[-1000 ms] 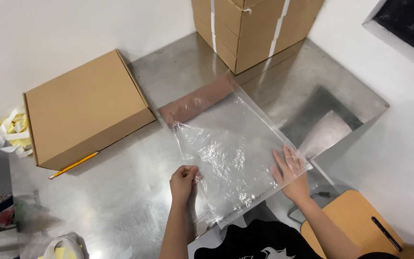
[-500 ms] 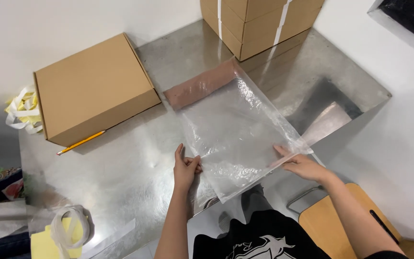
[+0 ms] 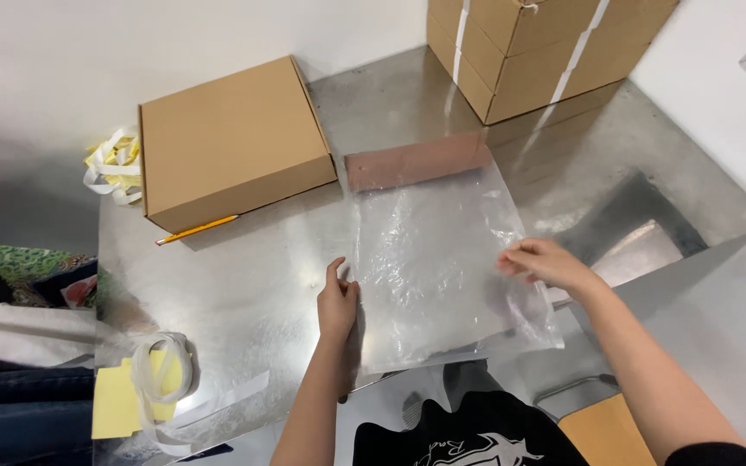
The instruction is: The person wraps a brown rectangular object in clear plastic wrap on a metal table, then places it into a cardboard box. They close the box and tie it with a white ribbon, securing it with a bow on top.
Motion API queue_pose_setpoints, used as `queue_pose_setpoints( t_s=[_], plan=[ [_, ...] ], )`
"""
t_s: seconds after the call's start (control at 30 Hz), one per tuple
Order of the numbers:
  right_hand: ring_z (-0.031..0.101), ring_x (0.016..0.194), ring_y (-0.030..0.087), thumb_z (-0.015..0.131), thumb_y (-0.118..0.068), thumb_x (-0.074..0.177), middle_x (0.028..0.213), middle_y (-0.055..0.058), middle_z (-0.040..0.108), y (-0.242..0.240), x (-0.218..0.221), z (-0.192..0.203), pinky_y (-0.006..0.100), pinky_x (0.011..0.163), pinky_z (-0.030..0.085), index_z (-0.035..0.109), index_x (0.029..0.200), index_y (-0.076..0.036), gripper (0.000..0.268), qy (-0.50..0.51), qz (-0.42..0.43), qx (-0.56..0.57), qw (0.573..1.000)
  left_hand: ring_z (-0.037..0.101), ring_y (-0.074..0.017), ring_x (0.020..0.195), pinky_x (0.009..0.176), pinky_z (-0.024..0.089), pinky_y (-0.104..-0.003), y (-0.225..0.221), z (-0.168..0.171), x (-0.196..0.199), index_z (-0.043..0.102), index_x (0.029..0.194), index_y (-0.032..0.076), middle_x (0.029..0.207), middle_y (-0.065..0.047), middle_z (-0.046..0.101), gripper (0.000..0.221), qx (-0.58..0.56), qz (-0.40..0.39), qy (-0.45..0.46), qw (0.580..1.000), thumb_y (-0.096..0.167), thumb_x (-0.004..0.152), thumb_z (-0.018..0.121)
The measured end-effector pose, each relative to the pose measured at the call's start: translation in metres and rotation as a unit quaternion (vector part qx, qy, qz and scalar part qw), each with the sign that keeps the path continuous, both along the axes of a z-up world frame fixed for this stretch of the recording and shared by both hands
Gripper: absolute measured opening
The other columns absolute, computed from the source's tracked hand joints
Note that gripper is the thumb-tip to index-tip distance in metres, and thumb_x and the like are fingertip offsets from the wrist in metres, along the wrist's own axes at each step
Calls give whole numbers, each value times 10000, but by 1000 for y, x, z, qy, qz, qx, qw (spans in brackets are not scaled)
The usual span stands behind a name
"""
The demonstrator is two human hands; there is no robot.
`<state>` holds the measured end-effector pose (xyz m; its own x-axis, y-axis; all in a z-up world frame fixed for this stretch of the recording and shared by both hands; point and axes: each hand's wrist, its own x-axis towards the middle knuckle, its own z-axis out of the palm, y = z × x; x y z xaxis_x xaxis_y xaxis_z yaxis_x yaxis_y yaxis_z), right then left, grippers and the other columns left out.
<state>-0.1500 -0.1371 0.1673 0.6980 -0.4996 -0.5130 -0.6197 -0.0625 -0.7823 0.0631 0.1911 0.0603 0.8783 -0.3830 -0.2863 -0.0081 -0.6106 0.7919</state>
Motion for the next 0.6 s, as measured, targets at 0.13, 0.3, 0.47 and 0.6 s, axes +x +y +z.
queue_pose_setpoints(
  t_s=[0.13,0.3,0.47,0.6],
  plan=[
    [712,1037,261,690,-208,1006,1100,176,789,-28,40,-44,395,814,604,797,1239,-98,280,-56,-3,-98,994,726,-316,1115,953,591,-435,11,-1,15,382,1599,230,1077,-114,759,625,52,-8,-16,998,140,1043,654],
    [575,1408,309,679,-358,946,1506,36,649,-44,79,-66,495,1155,455,706,1397,-406,454,-35,28,-298,954,689,-337,1244,1021,593,-471,-7,32,25,431,1558,167,1287,-149,699,585,64,-27,-50,996,225,1027,670],
    [338,1561,445,656,-211,982,1689,222,411,-40,129,-51,610,1250,302,598,1528,-161,551,-86,76,-365,924,621,-361,1340,1090,551,-465,-68,56,41,545,1502,82,1395,-180,635,516,35,-48,-124,991,190,1017,683],
    [72,1638,461,578,-283,1065,1792,214,174,-32,162,-27,699,1268,128,467,1635,-157,594,-63,120,-406,904,501,-412,1472,1200,450,-492,-119,74,51,564,1493,7,1509,-251,565,526,8,-98,-182,978,183,1014,691]
  ],
)
